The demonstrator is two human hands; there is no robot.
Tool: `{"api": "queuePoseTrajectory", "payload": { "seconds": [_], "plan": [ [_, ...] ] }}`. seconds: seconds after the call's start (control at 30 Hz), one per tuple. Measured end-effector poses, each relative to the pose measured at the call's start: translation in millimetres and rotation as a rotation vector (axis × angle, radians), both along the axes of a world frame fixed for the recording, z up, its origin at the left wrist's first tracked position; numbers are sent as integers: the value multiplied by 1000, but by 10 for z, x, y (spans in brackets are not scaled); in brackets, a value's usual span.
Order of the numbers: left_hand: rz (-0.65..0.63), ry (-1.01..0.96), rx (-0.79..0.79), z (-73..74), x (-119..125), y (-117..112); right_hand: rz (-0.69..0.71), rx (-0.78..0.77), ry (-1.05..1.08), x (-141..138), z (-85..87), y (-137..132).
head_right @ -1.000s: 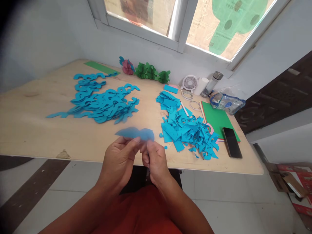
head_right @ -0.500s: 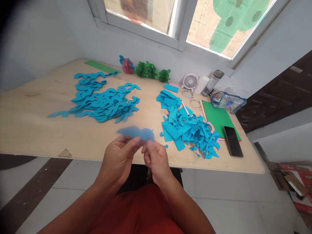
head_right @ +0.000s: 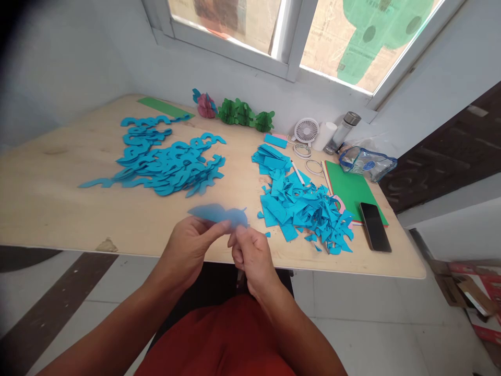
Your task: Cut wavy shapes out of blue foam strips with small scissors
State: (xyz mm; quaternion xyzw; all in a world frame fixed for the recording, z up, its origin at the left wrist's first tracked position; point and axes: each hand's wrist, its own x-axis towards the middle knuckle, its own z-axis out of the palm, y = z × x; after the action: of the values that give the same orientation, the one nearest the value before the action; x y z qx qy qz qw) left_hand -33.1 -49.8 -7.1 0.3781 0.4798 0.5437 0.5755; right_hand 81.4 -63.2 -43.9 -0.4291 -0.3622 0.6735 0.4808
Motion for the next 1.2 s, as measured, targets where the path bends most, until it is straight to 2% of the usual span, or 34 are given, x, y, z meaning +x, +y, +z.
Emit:
{"api": "queuePoseTrajectory", "payload": {
  "seconds": [0.67,1.2],
  "plan": [
    [-80,13,-13,109,-114,44,63,-47,-28,20,5,-8],
    [-161,84,27,61,-198,72,120,-52,-79,45,34,-2]
  ]
}}
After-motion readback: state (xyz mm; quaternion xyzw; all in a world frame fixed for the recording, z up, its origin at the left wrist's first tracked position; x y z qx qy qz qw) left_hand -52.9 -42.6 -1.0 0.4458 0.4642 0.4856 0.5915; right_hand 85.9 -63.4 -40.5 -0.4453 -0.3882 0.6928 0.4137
